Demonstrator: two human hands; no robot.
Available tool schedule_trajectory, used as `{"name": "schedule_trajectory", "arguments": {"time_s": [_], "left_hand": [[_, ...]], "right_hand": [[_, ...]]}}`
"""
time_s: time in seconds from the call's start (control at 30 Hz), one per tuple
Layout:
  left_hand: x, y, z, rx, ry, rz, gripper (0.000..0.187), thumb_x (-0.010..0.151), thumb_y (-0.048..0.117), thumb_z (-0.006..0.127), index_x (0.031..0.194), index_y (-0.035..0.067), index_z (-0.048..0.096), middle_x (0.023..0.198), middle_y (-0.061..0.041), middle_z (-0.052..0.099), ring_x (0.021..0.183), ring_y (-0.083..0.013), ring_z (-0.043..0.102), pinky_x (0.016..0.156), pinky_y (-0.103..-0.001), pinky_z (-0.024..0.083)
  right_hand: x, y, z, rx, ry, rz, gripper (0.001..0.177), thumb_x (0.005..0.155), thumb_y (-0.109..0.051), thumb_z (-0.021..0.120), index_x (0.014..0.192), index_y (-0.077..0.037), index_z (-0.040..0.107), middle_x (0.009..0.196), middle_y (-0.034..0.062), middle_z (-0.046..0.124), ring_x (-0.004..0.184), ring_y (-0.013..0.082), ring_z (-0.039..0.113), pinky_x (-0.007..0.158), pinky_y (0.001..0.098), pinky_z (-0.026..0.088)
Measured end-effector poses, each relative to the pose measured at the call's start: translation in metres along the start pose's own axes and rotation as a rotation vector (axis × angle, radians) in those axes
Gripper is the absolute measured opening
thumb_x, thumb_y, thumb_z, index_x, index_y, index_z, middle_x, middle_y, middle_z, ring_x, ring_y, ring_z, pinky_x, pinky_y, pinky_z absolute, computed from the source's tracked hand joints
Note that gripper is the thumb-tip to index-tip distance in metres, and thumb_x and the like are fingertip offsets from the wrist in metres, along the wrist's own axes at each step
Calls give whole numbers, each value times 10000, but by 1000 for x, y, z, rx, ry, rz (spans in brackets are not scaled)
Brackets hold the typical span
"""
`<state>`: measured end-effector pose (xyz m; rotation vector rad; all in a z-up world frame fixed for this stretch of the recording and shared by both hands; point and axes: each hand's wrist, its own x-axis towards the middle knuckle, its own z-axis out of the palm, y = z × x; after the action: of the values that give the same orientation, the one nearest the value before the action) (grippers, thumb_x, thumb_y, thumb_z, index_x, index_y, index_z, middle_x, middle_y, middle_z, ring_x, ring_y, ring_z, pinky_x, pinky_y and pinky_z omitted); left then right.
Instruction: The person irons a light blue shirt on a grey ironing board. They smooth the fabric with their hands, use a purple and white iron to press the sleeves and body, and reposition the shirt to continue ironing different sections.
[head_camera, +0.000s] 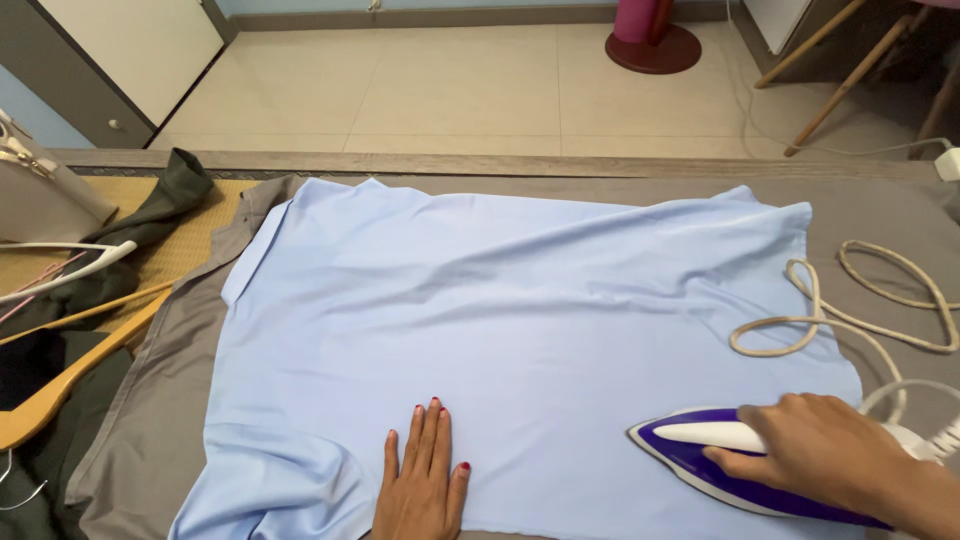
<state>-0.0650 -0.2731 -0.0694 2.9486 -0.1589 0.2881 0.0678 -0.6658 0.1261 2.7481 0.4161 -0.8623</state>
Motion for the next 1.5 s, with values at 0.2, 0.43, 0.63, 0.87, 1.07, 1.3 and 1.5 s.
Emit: {"name": "schedule_trajectory", "arguments": {"time_s": [0.2,0.43,0.63,0.87,1.07,1.3,1.5], "left_hand": [[2,1,-1,28,1,7,682,1015,371,370,1537,-40,217,1637,-204,162,1544,-351,108,1179,-642,85],[2,2,-4,15,-23,-16,688,998,374,381,1530,-33,222,1636,-193,164,1543,-343,110,1178,-638,85],[1,2,-6,11,-46,-20,686,996,363,394,1526,-39,226,1632,-202,166,1558,-360,110,1177,-645,83],[1,3,-8,-21,-53,-39,695,984,354,422,1529,-34,235,1632,-200,184,1558,-359,127,1139,-610,93],[0,3,-8,-18,-26,-21,680,992,343,415,1529,-38,245,1634,-206,199,1517,-346,138,1144,-613,99],[2,2,-8,-11,-32,-25,674,992,332,408,1526,-44,242,1627,-215,200,1544,-359,130,1168,-632,92],[0,3,-10,-22,11,-6,676,995,338,398,1531,-44,246,1633,-213,212,1521,-340,142,1153,-599,88]], "right_hand": [[5,20,3,-32,103,107,695,809,-759,579,1075,-139,748,800,124,778,821,285,787,839,406,637],[35,51,-11,5,178,200,681,784,-733,564,1107,-170,771,850,105,797,837,271,808,846,423,650],[69,81,-19,-7,100,284,712,843,-744,530,1146,-143,761,767,104,831,722,230,816,754,383,680],[107,125,-16,-66,227,244,767,908,-765,525,793,-77,844,662,89,754,608,211,752,673,355,624],[115,135,-18,59,96,283,718,879,-720,547,880,-60,831,633,116,790,612,231,810,691,392,653],[89,131,-7,112,26,151,663,819,-679,591,922,-74,841,631,100,768,625,235,804,680,391,638],[62,116,22,74,-27,21,589,853,-678,648,1003,-131,808,687,83,783,619,214,807,669,372,652]]}}
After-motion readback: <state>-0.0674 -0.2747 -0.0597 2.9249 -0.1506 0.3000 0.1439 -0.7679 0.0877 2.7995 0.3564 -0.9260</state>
